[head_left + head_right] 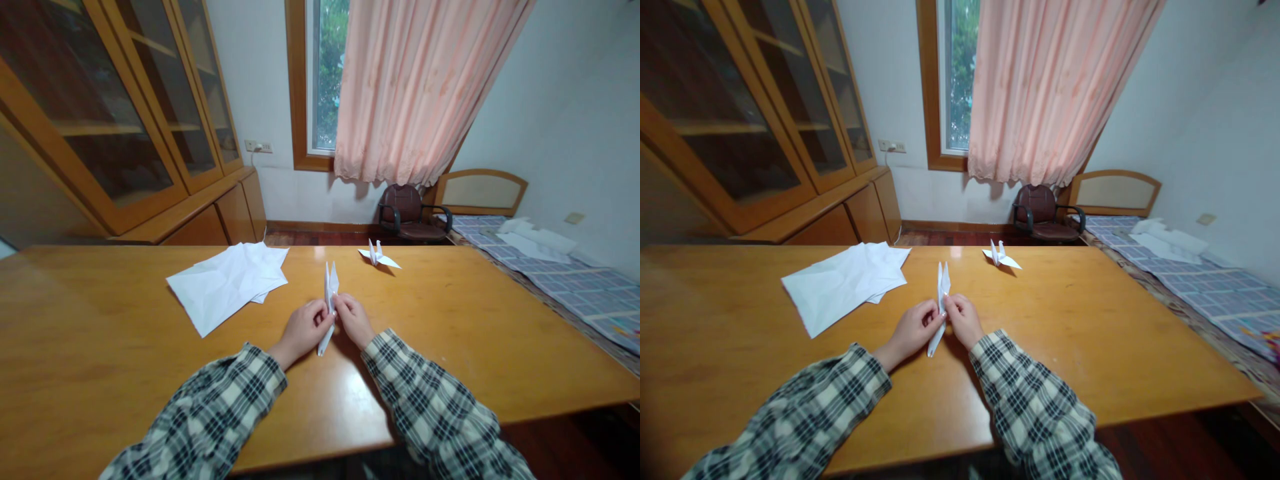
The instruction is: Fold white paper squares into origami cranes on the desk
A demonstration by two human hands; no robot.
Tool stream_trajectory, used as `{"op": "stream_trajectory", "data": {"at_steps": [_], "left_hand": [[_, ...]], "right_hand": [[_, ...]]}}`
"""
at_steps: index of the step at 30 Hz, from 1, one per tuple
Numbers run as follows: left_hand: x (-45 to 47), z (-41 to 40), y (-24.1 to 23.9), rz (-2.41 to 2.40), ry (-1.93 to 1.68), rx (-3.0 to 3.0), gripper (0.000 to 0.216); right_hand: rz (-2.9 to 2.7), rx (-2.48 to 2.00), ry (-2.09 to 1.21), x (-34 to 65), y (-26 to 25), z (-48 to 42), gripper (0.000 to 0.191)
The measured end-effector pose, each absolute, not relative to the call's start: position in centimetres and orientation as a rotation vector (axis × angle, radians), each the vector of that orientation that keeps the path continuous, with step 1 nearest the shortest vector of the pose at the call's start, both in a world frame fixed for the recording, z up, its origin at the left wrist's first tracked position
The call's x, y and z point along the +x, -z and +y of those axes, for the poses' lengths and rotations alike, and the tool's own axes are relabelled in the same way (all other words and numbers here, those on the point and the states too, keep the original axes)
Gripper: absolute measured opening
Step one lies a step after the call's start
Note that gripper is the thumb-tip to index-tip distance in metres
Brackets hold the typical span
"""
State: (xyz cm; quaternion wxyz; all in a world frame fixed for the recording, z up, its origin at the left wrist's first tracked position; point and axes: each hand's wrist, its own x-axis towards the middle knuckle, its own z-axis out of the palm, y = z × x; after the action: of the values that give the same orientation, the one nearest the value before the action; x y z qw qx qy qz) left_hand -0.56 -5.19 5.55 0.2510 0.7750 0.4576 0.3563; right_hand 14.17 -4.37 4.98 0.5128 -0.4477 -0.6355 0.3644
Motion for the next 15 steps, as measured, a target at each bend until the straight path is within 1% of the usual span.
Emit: {"op": "stream_trajectory", "data": {"at_steps": [7,11,15], "left_hand": [[-0.5,-4.8,-5.6,1.152,-1.218,1.993,0.024],[-0.4,-4.5,-5.0,1.104,-1.34,1.774,0.015],[-0.3,-4.1,-4.7,1.038,-1.384,1.539,0.019]], "right_hand": [[-1.507,-1.085,-0.834,14.1,-4.9,-4.2,0.05],[-1.5,-1.085,-0.817,14.1,-4.8,-4.1,0.049],[-1.47,-1.09,-0.816,14.3,-4.5,-3.9,0.048]]}}
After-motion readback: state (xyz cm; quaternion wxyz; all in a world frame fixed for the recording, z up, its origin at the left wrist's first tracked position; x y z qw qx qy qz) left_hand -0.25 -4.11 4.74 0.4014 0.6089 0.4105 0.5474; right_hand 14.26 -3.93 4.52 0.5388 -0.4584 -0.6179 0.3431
